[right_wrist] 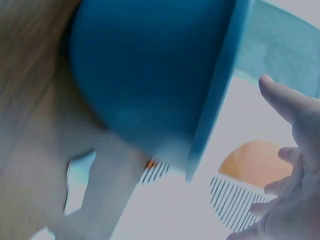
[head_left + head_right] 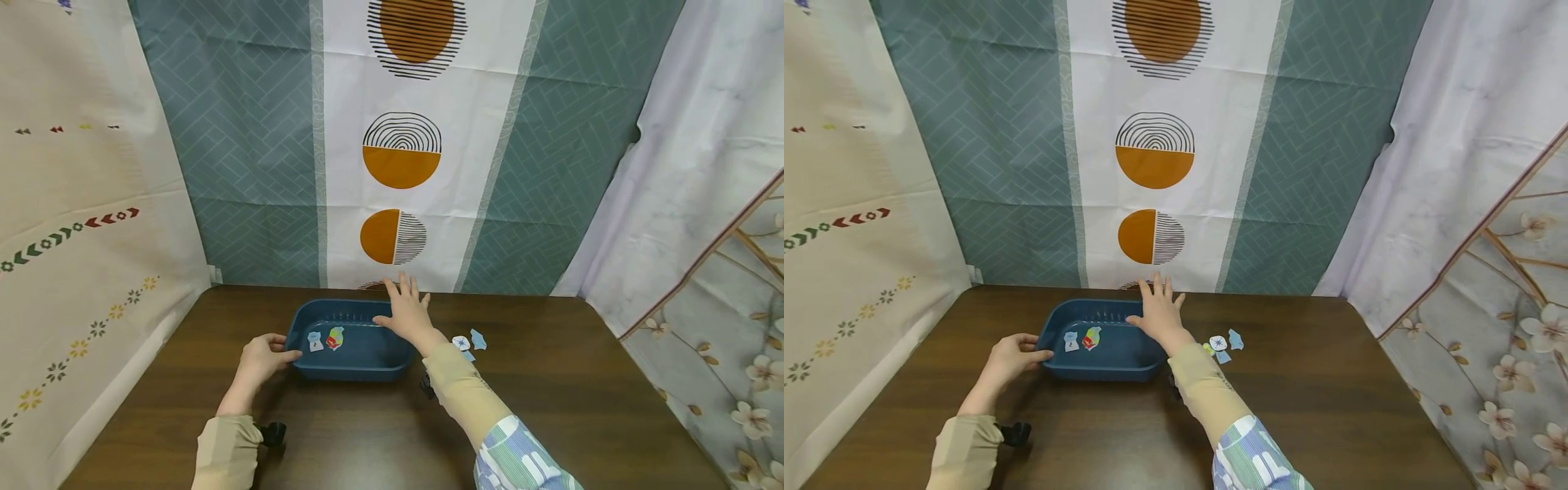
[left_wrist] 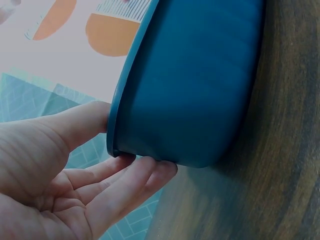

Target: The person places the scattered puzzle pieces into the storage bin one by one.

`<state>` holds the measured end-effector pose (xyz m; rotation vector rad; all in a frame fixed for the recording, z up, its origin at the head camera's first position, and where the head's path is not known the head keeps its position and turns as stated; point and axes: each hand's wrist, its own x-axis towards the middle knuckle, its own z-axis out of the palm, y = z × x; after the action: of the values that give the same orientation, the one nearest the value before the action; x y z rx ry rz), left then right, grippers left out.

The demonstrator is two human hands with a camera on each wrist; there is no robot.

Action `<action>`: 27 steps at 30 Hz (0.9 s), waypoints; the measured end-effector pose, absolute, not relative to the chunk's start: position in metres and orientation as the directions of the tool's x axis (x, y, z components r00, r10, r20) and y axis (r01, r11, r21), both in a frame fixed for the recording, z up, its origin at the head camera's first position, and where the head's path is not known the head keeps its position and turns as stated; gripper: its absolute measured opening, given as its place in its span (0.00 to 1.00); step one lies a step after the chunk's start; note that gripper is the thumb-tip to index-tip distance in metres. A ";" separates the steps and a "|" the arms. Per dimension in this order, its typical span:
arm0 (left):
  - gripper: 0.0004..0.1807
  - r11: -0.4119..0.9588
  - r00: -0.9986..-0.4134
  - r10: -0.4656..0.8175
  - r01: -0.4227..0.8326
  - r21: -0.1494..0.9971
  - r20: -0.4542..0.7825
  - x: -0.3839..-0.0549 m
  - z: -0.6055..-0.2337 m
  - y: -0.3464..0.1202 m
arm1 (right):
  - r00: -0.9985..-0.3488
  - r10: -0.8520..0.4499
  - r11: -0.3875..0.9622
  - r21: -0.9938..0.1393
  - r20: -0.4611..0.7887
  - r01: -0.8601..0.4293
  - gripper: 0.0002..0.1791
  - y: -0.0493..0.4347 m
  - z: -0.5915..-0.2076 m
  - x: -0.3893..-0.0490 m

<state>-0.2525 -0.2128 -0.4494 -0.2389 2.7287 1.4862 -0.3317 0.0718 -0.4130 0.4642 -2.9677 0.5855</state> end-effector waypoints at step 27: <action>0.31 0.534 -0.990 -0.108 -0.134 0.835 -0.090 -0.253 -0.450 -0.214 | -0.997 -0.062 0.939 -0.336 0.035 -0.070 0.44 0.231 -0.431 -0.335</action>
<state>-0.2531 -0.2140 -0.4496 -0.2159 2.7270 1.4886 -0.3354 0.2313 -0.4313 0.1043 -3.0701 0.5335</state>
